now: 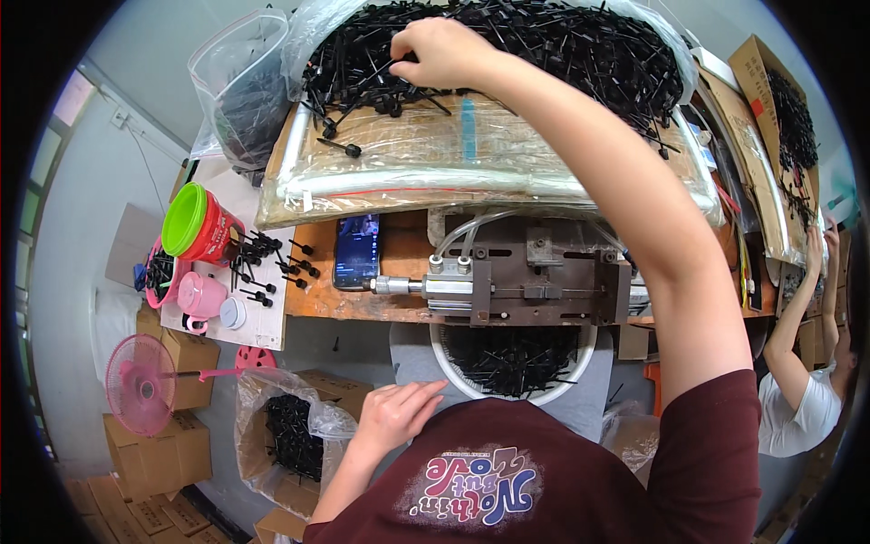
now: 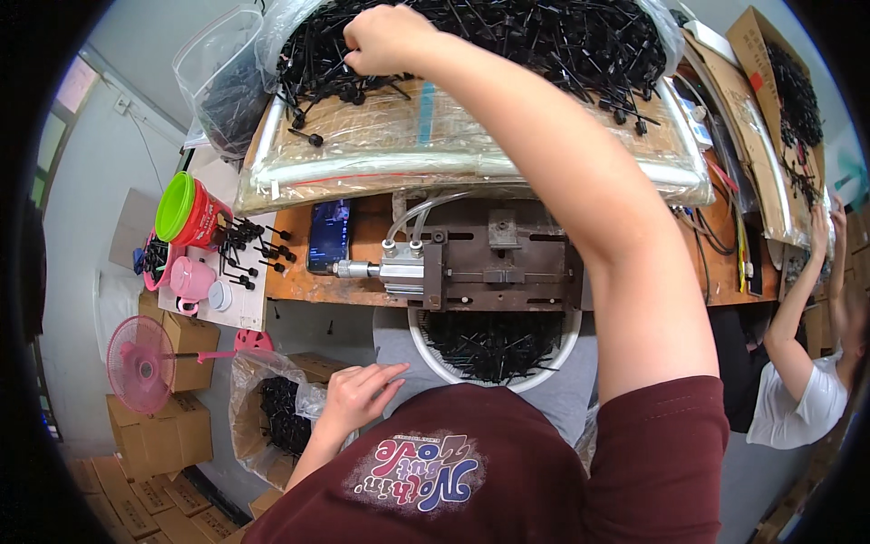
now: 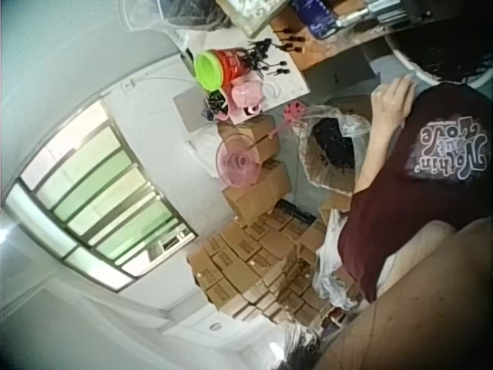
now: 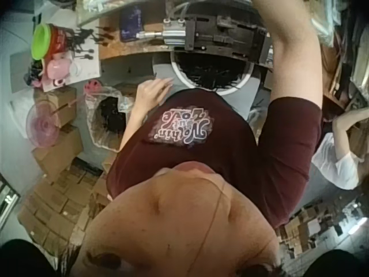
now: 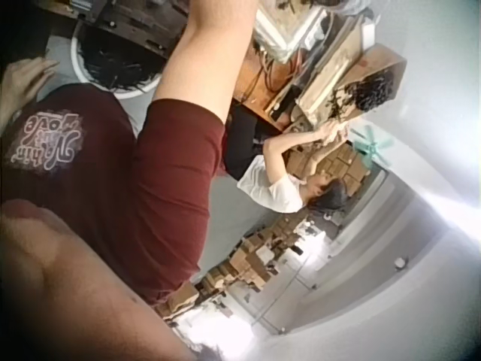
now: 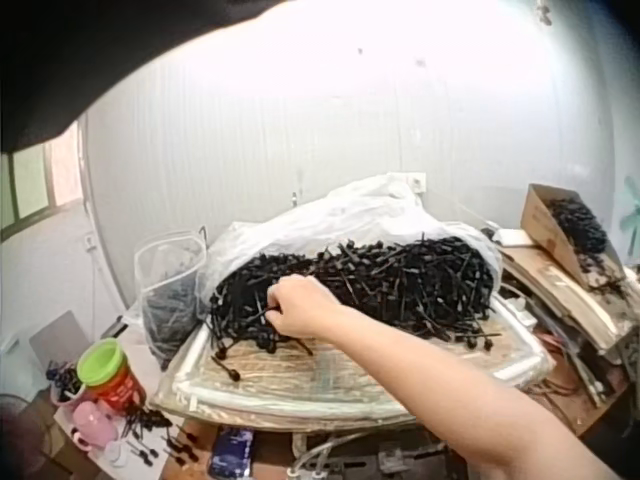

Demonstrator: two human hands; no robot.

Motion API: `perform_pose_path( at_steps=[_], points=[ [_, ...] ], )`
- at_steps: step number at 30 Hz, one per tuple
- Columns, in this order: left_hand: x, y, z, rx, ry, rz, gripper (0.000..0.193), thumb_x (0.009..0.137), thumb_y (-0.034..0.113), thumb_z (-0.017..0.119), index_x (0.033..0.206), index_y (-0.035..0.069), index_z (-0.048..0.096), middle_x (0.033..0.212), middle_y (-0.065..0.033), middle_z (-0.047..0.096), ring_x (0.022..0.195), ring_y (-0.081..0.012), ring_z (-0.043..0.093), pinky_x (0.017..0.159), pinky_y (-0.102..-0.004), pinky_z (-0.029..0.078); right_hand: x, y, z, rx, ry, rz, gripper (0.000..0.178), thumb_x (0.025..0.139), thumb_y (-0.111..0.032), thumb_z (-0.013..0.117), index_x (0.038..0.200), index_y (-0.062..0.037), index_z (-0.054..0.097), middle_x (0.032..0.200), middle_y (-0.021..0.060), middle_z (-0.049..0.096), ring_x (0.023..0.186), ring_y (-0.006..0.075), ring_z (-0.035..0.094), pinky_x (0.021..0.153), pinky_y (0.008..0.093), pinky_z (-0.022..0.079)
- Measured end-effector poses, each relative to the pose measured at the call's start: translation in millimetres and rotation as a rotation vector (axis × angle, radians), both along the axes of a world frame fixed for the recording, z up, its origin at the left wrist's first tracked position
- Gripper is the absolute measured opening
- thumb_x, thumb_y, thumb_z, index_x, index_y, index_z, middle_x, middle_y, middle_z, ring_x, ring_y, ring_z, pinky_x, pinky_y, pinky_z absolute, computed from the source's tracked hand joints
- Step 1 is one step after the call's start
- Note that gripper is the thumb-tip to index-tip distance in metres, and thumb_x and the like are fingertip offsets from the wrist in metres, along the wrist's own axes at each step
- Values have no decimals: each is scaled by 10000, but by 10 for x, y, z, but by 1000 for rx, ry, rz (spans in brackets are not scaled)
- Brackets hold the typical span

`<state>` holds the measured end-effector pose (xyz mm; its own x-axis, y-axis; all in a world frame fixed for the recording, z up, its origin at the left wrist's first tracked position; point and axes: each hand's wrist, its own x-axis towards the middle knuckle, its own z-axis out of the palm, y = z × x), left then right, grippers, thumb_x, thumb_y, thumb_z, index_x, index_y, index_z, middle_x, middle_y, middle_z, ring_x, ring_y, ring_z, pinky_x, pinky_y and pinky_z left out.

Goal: Assembling small black plastic parts using a pneumatic jig.

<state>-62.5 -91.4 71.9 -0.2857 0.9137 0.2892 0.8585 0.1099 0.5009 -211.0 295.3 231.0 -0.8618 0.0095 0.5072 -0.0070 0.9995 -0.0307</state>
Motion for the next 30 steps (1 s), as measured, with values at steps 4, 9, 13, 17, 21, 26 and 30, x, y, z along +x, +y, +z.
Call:
perform_pose_path(
  at_steps=[4,9,13,17,21,26,30],
  points=[
    [20,75,0,13,-49,-34,230,814,104,733,1043,93,716,745,-29,657,618,-196,652,562,-308,507,-257,-365,-69,-70,-196,-125,516,861,-484,639,1120,-42,695,1131,161,677,1109,308,629,937,407,514],
    [-37,157,9,81,-17,-21,268,788,74,751,1053,91,721,702,-28,635,544,-183,586,499,-308,438,-554,-498,-277,-195,-229,-460,906,762,-772,574,1329,-65,578,1390,162,507,1308,387,443,998,582,397],
    [-11,97,22,47,-11,34,251,817,97,728,1068,86,713,739,-22,654,614,-180,643,543,-300,488,-457,-625,-359,-150,-134,-503,614,746,-377,764,1246,-63,596,1342,139,433,1267,335,404,929,535,467],
    [71,45,-79,102,-71,62,268,786,81,758,1052,96,726,699,-26,636,565,-185,612,525,-304,473,-450,-638,-297,-242,-188,-553,631,762,-362,753,1279,-50,566,1351,125,381,1265,325,385,931,545,477],
    [113,49,-87,92,-78,47,256,784,82,759,1037,105,730,710,-25,646,579,-187,624,534,-306,483,-464,-491,-386,-251,-154,-506,487,784,-269,722,1194,-36,599,1288,162,423,1245,329,411,914,508,508],
    [84,81,-66,88,-68,19,240,796,86,748,1034,97,723,730,-28,656,597,-190,636,541,-308,489,-292,-458,-564,-143,-10,-445,381,768,-162,690,1109,-11,612,1174,192,483,1167,337,474,863,483,528],
    [76,117,-11,61,-40,-14,214,810,93,736,1023,88,717,735,-27,654,621,-188,652,556,-308,501,-99,-434,-605,-104,-2,-391,337,749,-155,691,1048,-10,631,1128,208,528,1142,352,490,848,446,538]
  ],
)
